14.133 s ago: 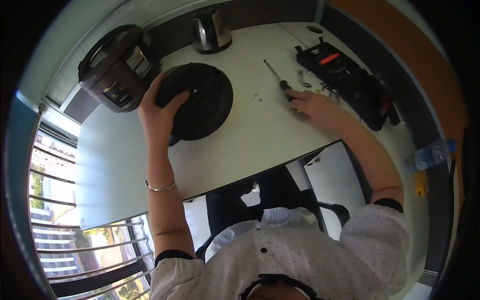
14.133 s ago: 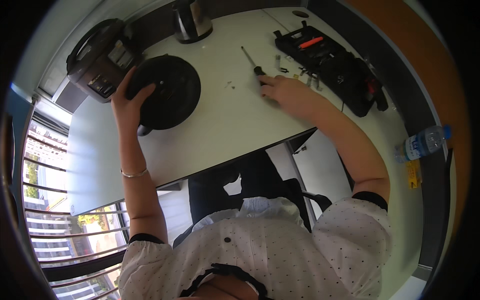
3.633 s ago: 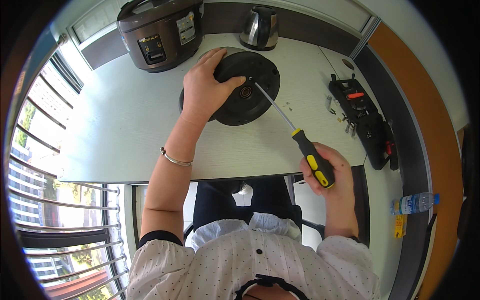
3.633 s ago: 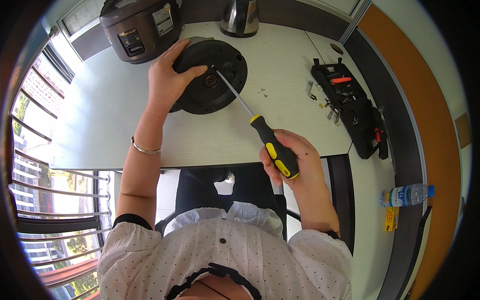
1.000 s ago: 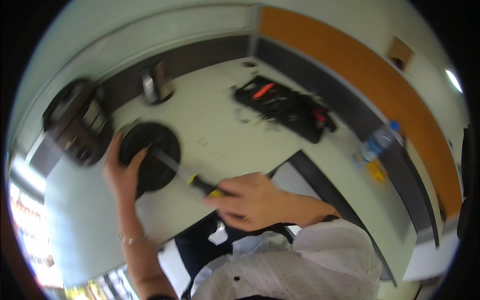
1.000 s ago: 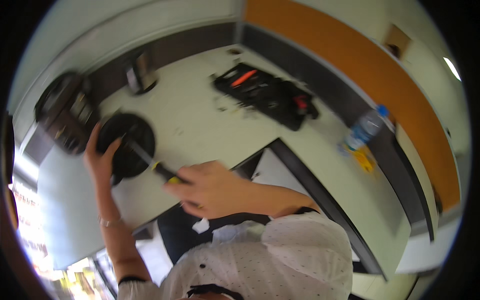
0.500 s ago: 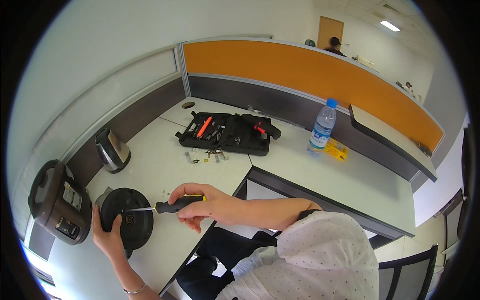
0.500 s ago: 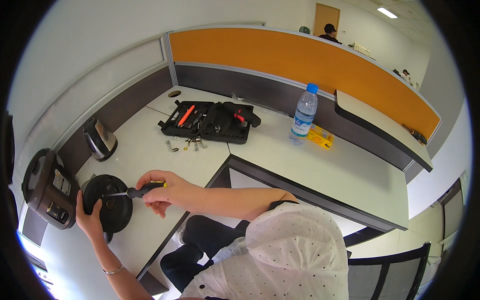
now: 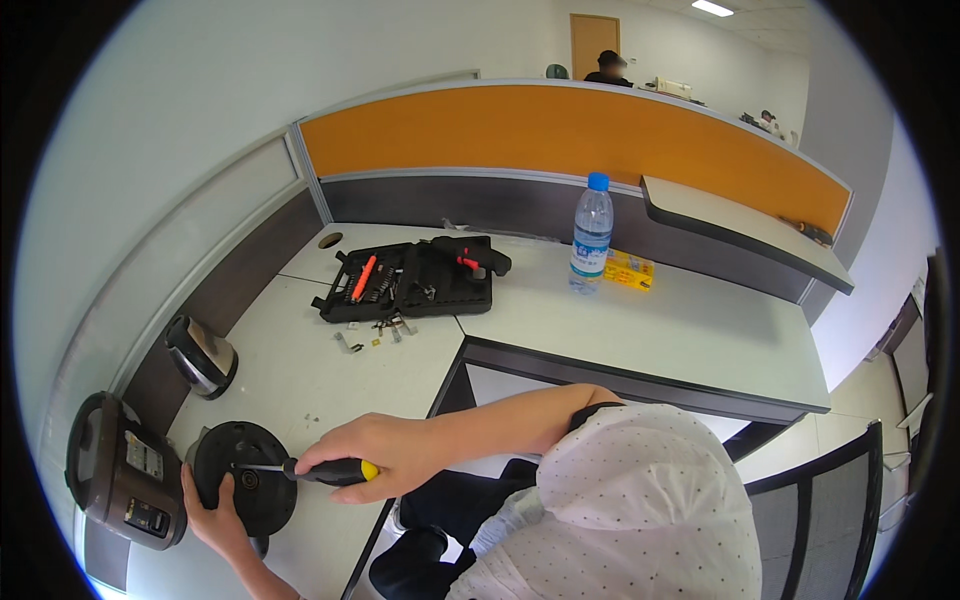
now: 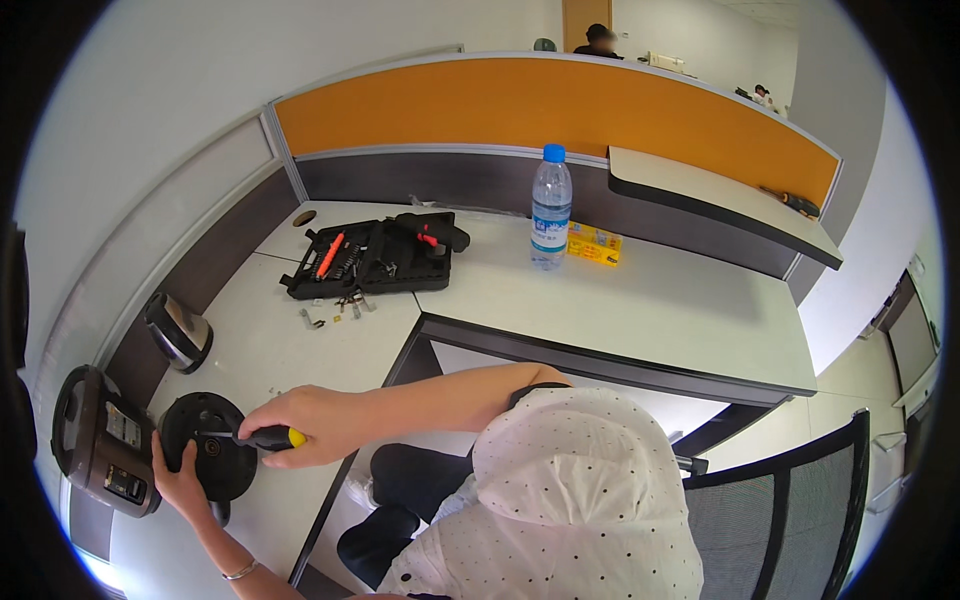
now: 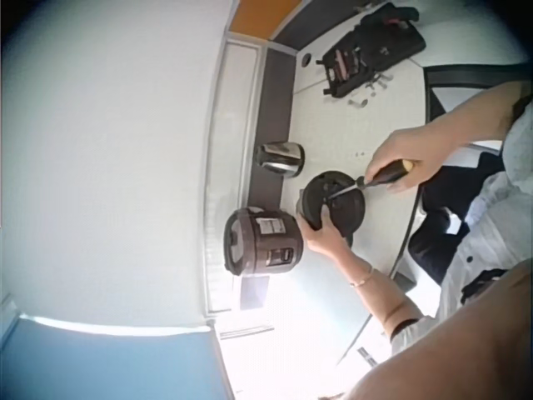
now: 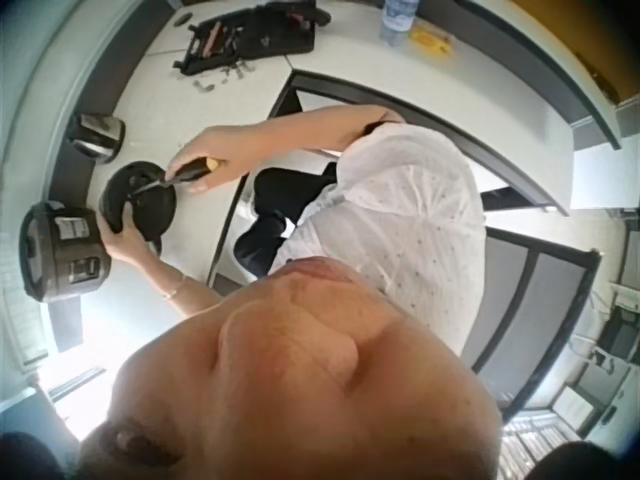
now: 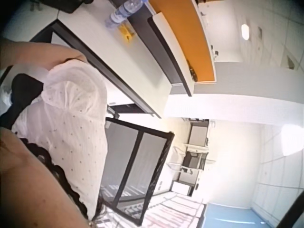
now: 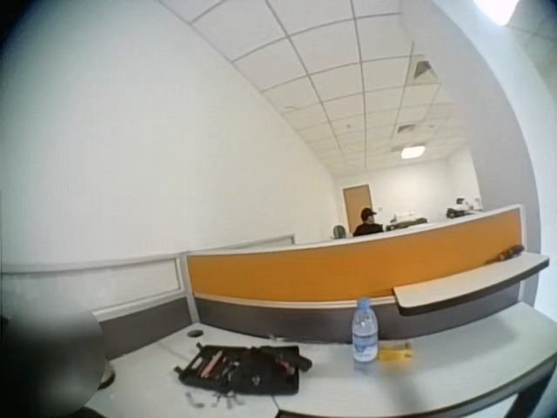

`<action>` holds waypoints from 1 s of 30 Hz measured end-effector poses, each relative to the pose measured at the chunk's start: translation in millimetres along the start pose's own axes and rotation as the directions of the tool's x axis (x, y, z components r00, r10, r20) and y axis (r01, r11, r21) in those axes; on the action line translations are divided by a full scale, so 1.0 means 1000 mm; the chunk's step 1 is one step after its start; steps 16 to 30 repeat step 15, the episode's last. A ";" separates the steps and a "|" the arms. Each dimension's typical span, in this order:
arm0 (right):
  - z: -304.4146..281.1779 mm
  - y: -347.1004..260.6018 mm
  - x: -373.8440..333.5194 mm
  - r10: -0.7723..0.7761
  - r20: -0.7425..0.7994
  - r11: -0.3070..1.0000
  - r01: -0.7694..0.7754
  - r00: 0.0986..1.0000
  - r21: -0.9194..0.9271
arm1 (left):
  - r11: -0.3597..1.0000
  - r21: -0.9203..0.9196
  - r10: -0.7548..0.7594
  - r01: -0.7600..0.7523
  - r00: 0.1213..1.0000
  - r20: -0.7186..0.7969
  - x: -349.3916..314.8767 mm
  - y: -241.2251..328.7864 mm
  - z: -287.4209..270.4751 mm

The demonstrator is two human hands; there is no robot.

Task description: The person reassembles an electric kettle by hand, aligning the internal components and attaching the black base plate. They then use a screwdriver to fasten a screw into the center of the base.

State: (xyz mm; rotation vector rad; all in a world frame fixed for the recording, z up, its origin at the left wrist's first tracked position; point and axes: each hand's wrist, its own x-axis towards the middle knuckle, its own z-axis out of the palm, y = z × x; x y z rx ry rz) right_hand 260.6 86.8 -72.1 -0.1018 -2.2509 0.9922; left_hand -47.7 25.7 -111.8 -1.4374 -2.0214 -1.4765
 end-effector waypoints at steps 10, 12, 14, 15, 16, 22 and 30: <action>0.007 0.004 0.003 -0.232 -0.239 0.971 0.239 0.943 0.000 | 1.000 -0.002 0.001 -0.001 1.000 -0.005 0.000 -0.003 0.001; 0.009 0.008 0.005 -0.292 -0.215 0.951 0.307 0.932 0.037 | 1.000 -0.007 0.011 -0.011 1.000 -0.003 -0.001 -0.001 0.001; 0.009 0.024 0.007 -0.431 -0.157 0.902 0.427 0.889 -0.062 | 1.000 -0.011 0.011 -0.011 1.000 -0.002 -0.001 0.000 0.001; 0.010 0.025 0.006 -0.431 -0.155 0.902 0.427 0.889 -0.063 | 1.000 -0.012 0.007 -0.007 1.000 -0.002 -0.001 0.000 0.001; 0.010 0.025 0.006 -0.431 -0.155 0.902 0.427 0.889 -0.063 | 1.000 -0.012 0.007 -0.007 1.000 -0.002 -0.001 0.000 0.001; 0.010 0.025 0.006 -0.431 -0.155 0.902 0.427 0.889 -0.063 | 1.000 -0.012 0.007 -0.007 1.000 -0.002 -0.001 0.000 0.001; 0.010 0.025 0.006 -0.431 -0.155 0.902 0.427 0.889 -0.063 | 1.000 -0.012 0.007 -0.007 1.000 -0.002 -0.001 0.000 0.001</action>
